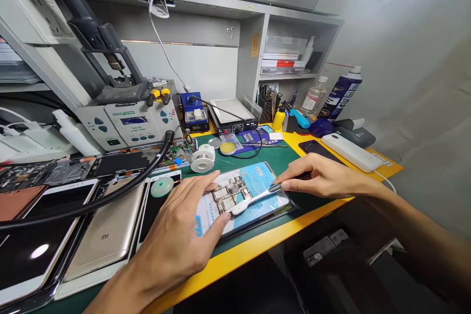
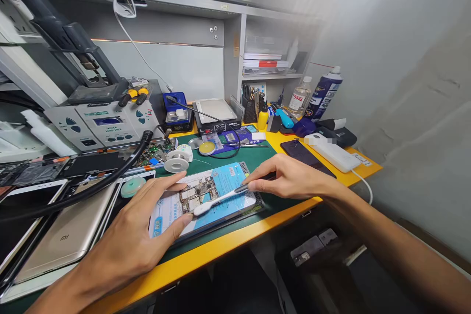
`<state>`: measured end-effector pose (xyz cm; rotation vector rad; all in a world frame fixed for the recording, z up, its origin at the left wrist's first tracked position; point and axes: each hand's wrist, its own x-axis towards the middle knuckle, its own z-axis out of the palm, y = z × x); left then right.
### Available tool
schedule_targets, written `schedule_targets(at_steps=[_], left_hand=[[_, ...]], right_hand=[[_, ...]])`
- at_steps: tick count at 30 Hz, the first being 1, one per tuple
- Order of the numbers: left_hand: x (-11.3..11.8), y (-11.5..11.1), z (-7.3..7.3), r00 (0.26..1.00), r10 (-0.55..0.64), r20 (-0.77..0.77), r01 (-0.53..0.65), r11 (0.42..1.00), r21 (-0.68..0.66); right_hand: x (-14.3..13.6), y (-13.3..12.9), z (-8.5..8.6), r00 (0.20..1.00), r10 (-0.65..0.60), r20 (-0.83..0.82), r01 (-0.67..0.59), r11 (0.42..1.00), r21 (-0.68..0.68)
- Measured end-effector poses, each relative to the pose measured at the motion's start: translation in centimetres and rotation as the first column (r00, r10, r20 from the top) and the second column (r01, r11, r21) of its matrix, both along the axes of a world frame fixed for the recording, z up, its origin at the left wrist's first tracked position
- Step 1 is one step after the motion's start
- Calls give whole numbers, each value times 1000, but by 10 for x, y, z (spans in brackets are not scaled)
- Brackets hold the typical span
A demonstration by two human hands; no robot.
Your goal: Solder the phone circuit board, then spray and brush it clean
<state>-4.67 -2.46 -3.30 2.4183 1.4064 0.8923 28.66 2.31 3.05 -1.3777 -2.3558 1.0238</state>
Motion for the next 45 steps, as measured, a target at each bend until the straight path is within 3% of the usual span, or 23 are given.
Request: schedule_targets(at_steps=[7, 12, 19, 22, 28, 33, 40, 45], left_hand=[[0, -1, 1, 1000, -16, -8, 16, 1000, 2], [0, -2, 3, 1000, -11, -8, 11, 1000, -6], [-2, -4, 4, 998, -61, -6, 61, 998, 22], [-1, -4, 4, 998, -60, 8, 60, 998, 30], [0, -3, 5, 999, -44, 0, 44, 999, -3], [-1, -3, 5, 999, -51, 6, 51, 999, -8], [-2, -4, 6, 999, -48, -6, 48, 999, 4], [-1, -4, 6, 998, -65, -2, 65, 998, 10]], right_hand=[[18, -4, 4, 992, -104, 78, 100, 994, 47], [-5, -9, 3, 1000, -27, -9, 27, 998, 59], [17, -8, 3, 992, -111, 65, 108, 993, 56], [10, -10, 3, 990, -115, 83, 106, 989, 102], [-6, -11, 4, 999, 24, 36, -27, 996, 89], [15, -7, 9, 986, -76, 149, 58, 991, 125], [-4, -14, 5, 999, 9, 51, -13, 997, 75], [11, -14, 7, 990, -90, 110, 81, 993, 81]])
